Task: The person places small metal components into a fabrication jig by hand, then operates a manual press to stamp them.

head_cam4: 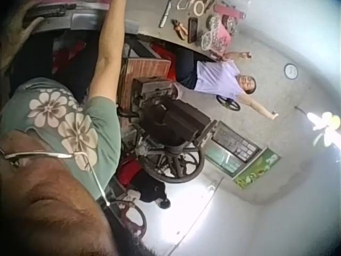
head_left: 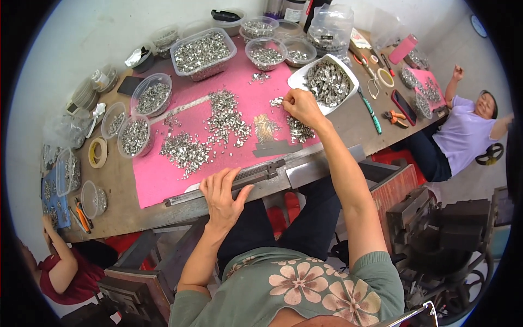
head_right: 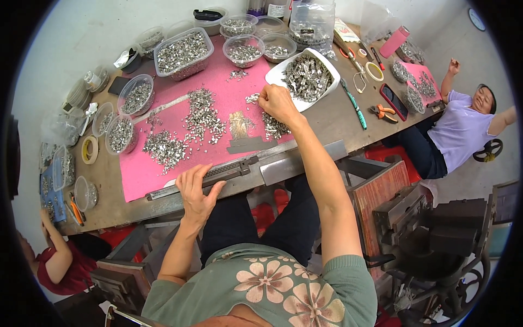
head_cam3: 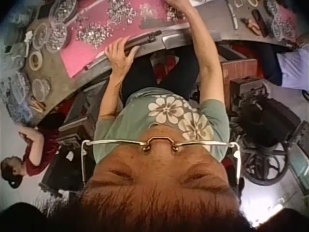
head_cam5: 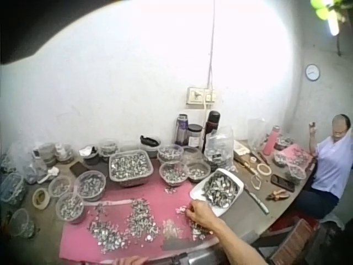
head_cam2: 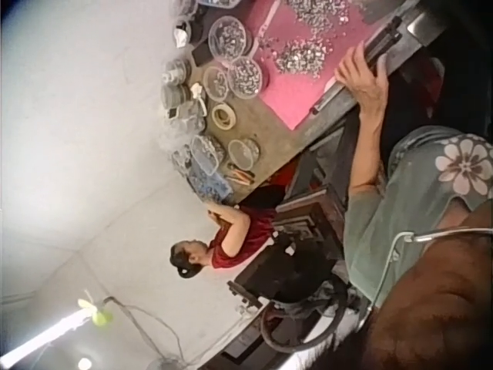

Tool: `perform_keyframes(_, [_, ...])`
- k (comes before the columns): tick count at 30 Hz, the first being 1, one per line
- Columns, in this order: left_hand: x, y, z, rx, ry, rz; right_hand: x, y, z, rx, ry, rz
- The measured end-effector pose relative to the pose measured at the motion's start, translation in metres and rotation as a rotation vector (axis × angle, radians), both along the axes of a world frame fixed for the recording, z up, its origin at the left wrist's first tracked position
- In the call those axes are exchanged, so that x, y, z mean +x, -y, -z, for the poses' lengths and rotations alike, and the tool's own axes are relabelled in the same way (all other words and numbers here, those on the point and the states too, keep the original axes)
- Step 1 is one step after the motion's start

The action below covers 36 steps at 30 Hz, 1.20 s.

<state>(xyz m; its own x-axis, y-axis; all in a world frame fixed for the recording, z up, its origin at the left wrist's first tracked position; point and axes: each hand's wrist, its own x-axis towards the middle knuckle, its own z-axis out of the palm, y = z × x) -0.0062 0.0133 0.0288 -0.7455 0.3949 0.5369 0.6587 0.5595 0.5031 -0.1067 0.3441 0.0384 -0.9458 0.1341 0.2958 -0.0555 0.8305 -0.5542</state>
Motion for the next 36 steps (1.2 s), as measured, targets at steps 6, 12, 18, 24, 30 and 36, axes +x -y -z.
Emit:
perform_keyframes(6, [-0.031,-0.062,-0.021,0.025,-0.058,0.218,0.044,0.015,-0.023,-0.201,-0.028,0.077])
perform_keyframes(12, [-0.071,-0.127,-0.001,-0.063,-0.147,0.371,0.119,0.034,-0.012,-0.362,-0.078,0.047])
perform_keyframes(18, [-0.083,-0.137,0.001,-0.272,-0.181,0.469,0.158,0.070,0.000,-0.428,-0.195,0.004])
perform_keyframes(24, [-0.092,-0.104,-0.011,-0.250,-0.196,0.464,0.156,0.106,0.006,-0.377,-0.243,-0.084])
perform_keyframes(30, [-0.082,-0.041,-0.008,-0.233,-0.083,0.350,0.146,0.126,0.012,-0.232,-0.284,-0.099])
perform_keyframes(36, [-0.070,-0.042,-0.008,-0.192,-0.113,0.238,0.142,0.129,0.018,-0.127,-0.328,-0.107])
